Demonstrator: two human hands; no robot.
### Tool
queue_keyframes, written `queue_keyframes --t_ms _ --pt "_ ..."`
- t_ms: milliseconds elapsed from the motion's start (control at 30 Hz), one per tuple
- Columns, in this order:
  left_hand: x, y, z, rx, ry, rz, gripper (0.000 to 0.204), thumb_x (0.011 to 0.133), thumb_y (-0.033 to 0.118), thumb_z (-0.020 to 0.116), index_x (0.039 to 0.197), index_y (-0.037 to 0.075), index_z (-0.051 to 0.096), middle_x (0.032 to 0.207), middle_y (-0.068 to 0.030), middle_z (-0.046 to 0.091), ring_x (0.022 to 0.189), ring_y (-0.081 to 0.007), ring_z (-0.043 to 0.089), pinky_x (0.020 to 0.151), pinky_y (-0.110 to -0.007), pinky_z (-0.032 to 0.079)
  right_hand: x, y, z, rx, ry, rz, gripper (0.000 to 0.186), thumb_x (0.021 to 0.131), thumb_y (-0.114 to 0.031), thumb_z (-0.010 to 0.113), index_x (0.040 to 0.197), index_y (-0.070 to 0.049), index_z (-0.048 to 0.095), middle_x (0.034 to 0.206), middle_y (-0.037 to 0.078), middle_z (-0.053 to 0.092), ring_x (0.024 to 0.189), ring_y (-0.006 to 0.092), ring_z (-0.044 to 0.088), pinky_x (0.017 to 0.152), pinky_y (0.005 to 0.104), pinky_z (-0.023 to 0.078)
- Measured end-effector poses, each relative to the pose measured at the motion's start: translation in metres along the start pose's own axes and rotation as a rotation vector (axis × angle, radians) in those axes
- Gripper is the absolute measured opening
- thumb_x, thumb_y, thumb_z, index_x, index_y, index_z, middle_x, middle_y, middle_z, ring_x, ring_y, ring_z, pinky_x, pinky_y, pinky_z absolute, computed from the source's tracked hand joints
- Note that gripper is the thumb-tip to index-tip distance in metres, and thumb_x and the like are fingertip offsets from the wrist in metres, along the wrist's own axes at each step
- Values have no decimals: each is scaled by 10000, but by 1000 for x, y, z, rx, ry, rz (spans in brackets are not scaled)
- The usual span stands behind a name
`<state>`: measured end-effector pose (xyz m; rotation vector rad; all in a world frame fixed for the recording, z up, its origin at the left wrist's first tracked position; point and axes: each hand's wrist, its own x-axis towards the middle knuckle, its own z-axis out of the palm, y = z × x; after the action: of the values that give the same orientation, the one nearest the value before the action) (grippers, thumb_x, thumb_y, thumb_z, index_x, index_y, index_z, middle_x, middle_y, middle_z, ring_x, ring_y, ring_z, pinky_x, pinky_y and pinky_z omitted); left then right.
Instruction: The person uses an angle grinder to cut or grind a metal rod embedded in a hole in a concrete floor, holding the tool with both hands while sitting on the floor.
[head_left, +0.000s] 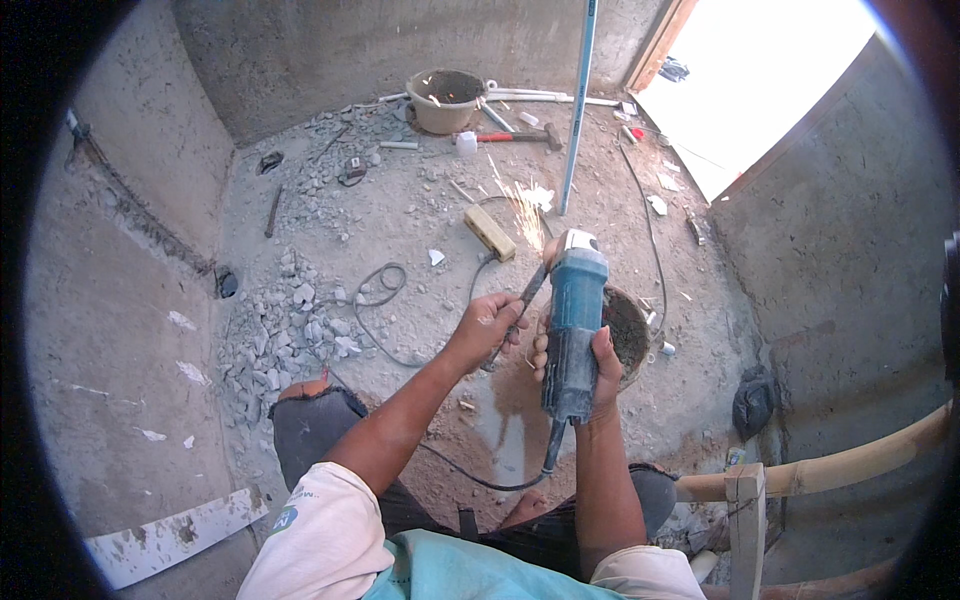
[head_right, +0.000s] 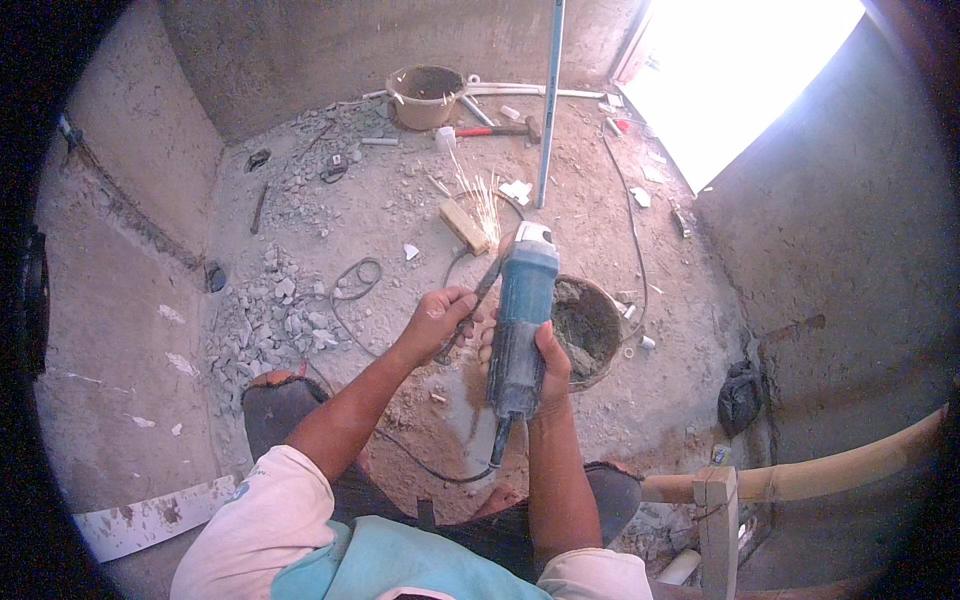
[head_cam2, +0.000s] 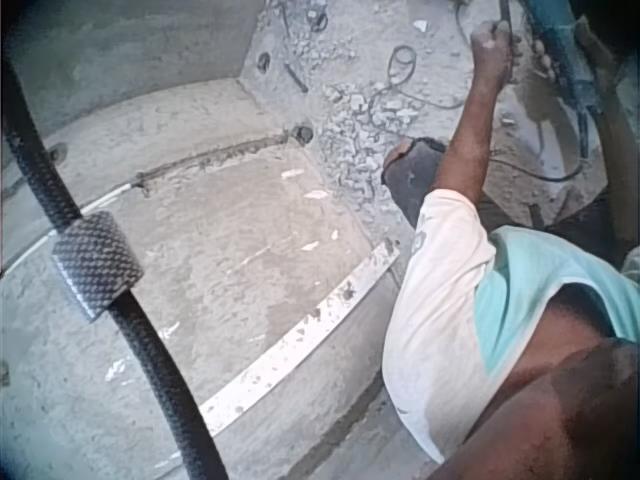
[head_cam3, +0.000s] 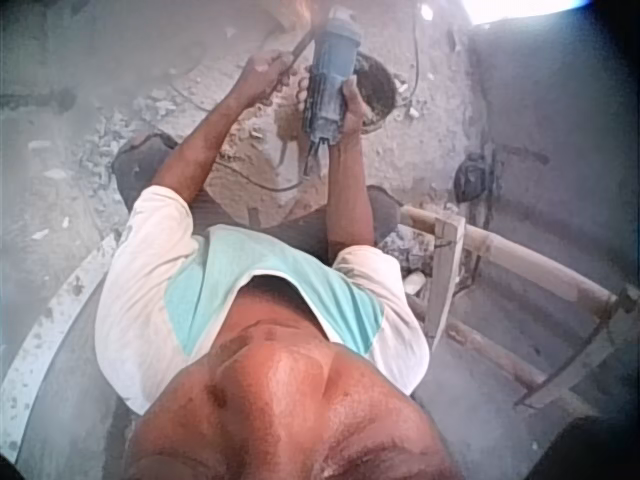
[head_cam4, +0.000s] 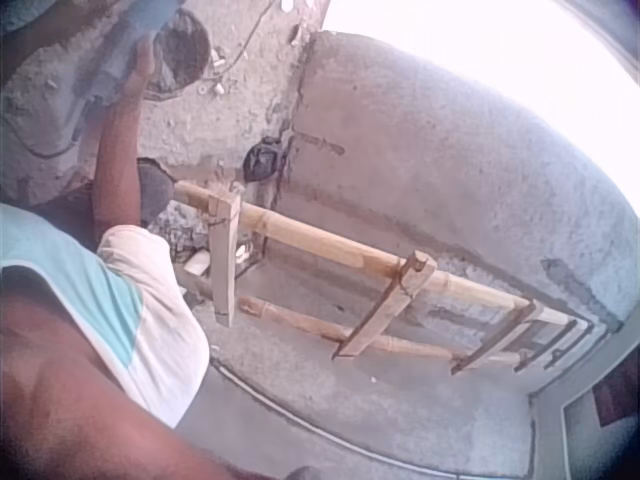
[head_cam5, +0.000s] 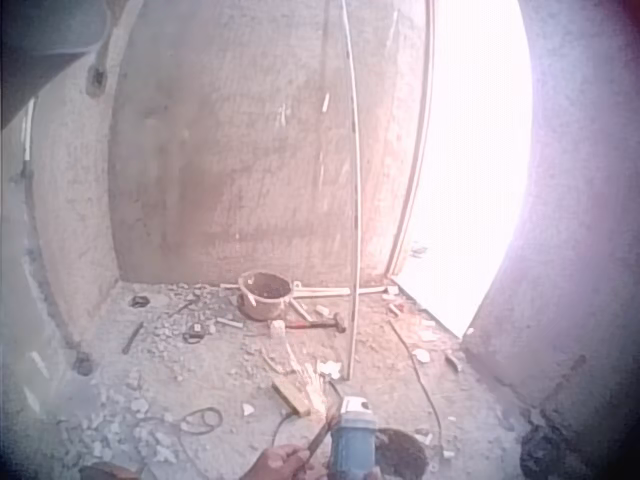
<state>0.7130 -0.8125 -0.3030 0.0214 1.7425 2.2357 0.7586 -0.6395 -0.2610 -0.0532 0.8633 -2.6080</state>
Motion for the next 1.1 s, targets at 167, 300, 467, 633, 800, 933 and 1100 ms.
queue_keyframes --t_ms 167,300,467,633,800,933,1100 --pt "1 -1 -1 7 0 -2 230 953 208 506 993 -5 584 785 -43 606 583 -77 546 474 -213 447 0 1 -1 0 -14 4 767 850 -543 568 1229 101 401 966 217 613 779 278 663 667 373 590" --pt "2 2 -1 9 23 -23 228 952 211 506 990 0 584 789 -44 608 585 -78 547 474 -217 451 0 1 -2 44 -14 19 746 852 -520 574 1233 98 399 975 222 606 791 279 662 675 373 587" --pt "3 1 -2 -4 22 -24 237 952 212 521 1017 -7 587 797 -49 631 581 -76 554 488 -221 460 0 1 -2 50 -33 29 768 853 -534 569 1241 103 385 979 233 598 796 276 662 683 374 589" --pt "4 -1 -2 7 18 -23 238 950 220 507 998 1 589 794 -47 616 587 -78 549 478 -217 454 0 2 -2 21 -33 41 771 851 -538 570 1239 103 386 987 231 596 792 271 661 685 372 589" --pt "4 0 -2 7 34 -32 235 949 211 528 1016 -6 589 795 -51 632 574 -79 550 483 -220 457 0 2 -2 50 -3 45 760 847 -529 576 1239 96 393 982 221 599 796 271 660 685 371 586" --pt "5 -4 -4 -28 7 -19 229 947 204 524 1006 -8 587 789 -57 621 583 -79 551 479 -218 458 -1 0 0 50 -3 34 762 848 -532 572 1237 99 395 979 221 601 795 273 659 681 371 584" --pt "5 -3 -1 17 20 -13 234 947 200 516 1005 -16 581 790 -59 611 586 -83 550 475 -222 458 0 2 -1 17 -18 34 773 853 -551 558 1226 108 403 974 226 602 788 273 659 670 367 587"
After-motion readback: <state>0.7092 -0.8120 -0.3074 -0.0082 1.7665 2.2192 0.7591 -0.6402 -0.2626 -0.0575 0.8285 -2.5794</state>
